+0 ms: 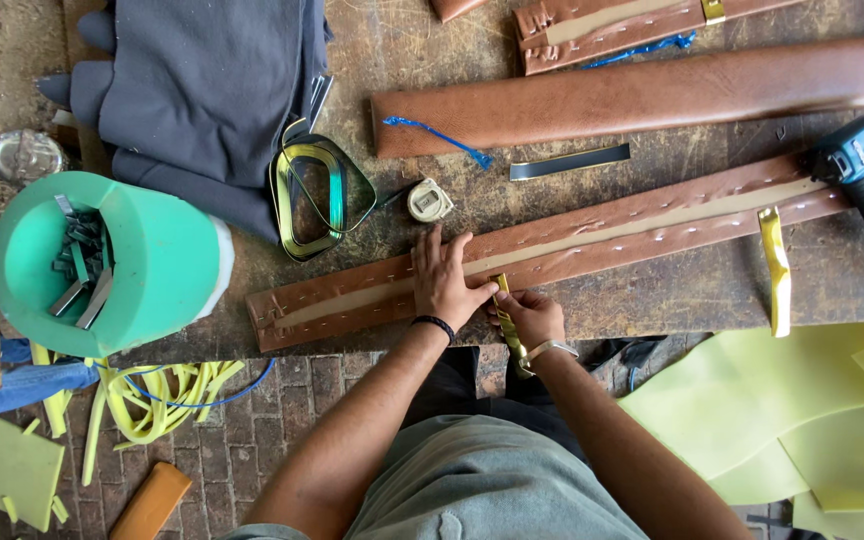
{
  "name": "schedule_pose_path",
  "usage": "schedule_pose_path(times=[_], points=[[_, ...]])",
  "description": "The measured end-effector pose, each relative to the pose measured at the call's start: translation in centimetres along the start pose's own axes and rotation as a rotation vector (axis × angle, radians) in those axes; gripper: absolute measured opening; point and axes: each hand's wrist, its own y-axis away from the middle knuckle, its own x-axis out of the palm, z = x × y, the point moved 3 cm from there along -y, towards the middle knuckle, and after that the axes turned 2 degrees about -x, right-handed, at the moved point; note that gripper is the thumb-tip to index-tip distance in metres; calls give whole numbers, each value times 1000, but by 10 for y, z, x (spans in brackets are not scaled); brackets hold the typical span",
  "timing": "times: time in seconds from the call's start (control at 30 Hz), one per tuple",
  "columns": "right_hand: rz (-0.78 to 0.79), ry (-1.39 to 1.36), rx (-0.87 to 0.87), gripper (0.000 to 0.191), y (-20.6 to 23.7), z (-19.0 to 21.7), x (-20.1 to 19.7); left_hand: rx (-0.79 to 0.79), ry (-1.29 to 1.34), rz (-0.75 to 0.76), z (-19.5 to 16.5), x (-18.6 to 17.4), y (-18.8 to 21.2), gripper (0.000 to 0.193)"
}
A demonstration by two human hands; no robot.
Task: The person cuts a green strap with shears, measures brown leather pieces with a tape measure, and attaches gold-colored metal strips using a staple gun. The person also handles blue plastic ties and places finished pieces on the workbench.
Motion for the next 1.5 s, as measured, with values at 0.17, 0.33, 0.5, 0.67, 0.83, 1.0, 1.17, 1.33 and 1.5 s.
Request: schedule_pose_path(times=[0.17, 0.33, 0.5, 0.67, 0.83, 1.0, 1.17, 1.33, 1.5], points=[[-52, 592, -102, 28, -2, 63, -87, -51, -26, 19, 2, 5, 1, 93], [-853, 1344, -999, 57, -9, 223, -263, -82, -50, 81, 7, 8, -1, 96], [-722, 1538, -498, 108, -53, 289, -321, -89, -78, 117, 12, 9, -2, 97], [-552, 1256, -389, 94, -65, 308, -329, -150, -68, 187, 13, 13, -3, 100], [-420, 1166, -382, 39, -8, 275, -310, -164, -94, 214, 13, 14, -1, 98], [-79, 727, -415, 21, 56, 121, -185, -88, -69, 124, 12, 13, -2, 98], [-34, 1045, -251, 30, 62, 48, -83, -33, -52, 89, 14, 19, 2, 98], [-43, 1043, -250, 31, 69, 53, -55, 39, -54, 34, 14, 26, 4, 97], [-106, 946, -250, 27, 73, 52, -46, 73, -51, 15, 15, 33, 3, 99]])
